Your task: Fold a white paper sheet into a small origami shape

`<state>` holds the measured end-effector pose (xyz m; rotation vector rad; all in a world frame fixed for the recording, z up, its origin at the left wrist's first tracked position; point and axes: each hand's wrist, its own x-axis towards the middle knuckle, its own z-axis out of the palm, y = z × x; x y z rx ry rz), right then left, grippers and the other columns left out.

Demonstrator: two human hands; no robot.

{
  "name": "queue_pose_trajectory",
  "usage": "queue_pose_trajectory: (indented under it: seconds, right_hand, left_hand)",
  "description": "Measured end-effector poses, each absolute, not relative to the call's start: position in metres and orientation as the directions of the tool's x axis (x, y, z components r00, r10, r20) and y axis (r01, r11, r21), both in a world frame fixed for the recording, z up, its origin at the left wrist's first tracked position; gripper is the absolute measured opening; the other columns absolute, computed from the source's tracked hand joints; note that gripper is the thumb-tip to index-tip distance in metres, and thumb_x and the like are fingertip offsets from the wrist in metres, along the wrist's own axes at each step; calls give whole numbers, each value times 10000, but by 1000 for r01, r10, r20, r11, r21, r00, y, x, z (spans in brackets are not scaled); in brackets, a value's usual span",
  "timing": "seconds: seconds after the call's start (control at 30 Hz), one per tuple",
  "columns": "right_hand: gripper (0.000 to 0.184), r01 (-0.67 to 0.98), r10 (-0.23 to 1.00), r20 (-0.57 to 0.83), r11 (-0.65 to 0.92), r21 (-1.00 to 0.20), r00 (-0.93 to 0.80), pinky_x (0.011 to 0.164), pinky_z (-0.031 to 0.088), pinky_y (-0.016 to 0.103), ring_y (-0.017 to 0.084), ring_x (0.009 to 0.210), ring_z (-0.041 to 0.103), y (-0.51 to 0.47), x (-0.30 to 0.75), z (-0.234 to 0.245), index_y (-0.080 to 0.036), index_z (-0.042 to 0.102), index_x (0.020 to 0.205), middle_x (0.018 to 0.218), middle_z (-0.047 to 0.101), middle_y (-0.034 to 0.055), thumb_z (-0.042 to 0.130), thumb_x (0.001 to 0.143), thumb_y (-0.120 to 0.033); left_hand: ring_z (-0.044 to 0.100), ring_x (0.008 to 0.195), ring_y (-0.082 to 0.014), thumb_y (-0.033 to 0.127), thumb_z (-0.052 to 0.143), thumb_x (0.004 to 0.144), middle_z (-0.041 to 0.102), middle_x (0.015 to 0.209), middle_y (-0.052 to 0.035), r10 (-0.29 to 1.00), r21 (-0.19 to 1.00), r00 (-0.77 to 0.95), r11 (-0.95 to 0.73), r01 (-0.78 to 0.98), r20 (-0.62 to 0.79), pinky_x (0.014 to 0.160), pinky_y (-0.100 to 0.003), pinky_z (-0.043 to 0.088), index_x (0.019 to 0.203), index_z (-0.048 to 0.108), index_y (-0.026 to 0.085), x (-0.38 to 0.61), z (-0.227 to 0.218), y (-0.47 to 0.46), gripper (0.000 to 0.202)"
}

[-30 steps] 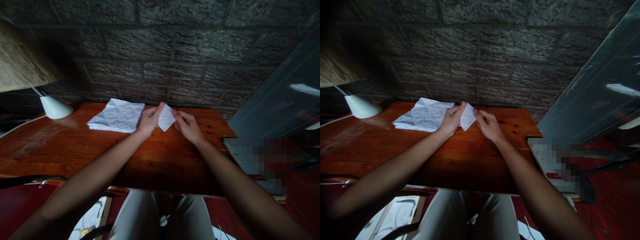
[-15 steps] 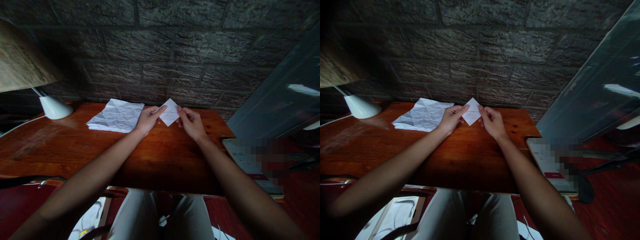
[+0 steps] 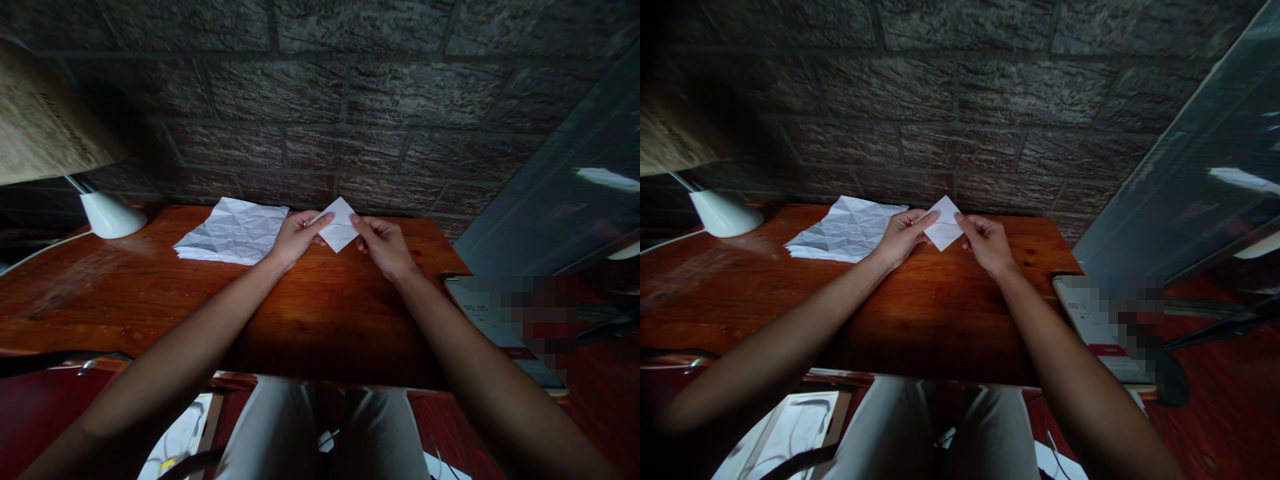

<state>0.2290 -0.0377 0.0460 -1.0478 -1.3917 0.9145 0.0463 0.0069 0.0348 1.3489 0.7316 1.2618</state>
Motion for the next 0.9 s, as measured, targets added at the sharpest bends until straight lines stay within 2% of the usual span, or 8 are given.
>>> queue_pose_trajectory:
  seconds: [0.17,0.4,0.63,0.9]
  right_hand:
    - [577,178,938,345,340,-923,0,509,340,259,99,516,444,-36,229,43,-196,683,729,566,546,-33,700,805,-768]
    - [490,121,950,307,311,-942,-53,514,356,261,98,541,478,-36,230,45,-195,750,838,644,634,-14,769,788,-682]
    - [448,52,955,290,293,-955,-62,506,375,242,94,587,505,-37,228,44,-202,780,862,754,709,8,841,733,-627]
    - [398,34,956,285,287,-957,-63,491,361,239,84,574,496,-35,229,42,-202,794,844,818,748,19,882,705,-565]
  left_hand:
    - [658,669,-132,570,890,670,764,795,-29,932,942,204,-255,-220,300,612,-245,526,839,788,175,49,31,7,441]
    - [645,651,-140,537,845,754,763,749,-25,889,904,167,-417,-95,427,614,-259,494,815,796,196,45,30,12,349]
    - [696,726,-162,538,813,797,803,826,-29,835,863,245,-505,-13,492,644,-257,532,865,805,198,44,30,9,347]
    - [696,738,-157,547,782,829,809,874,-41,813,852,279,-521,-38,510,662,-264,534,926,811,194,43,28,11,367]
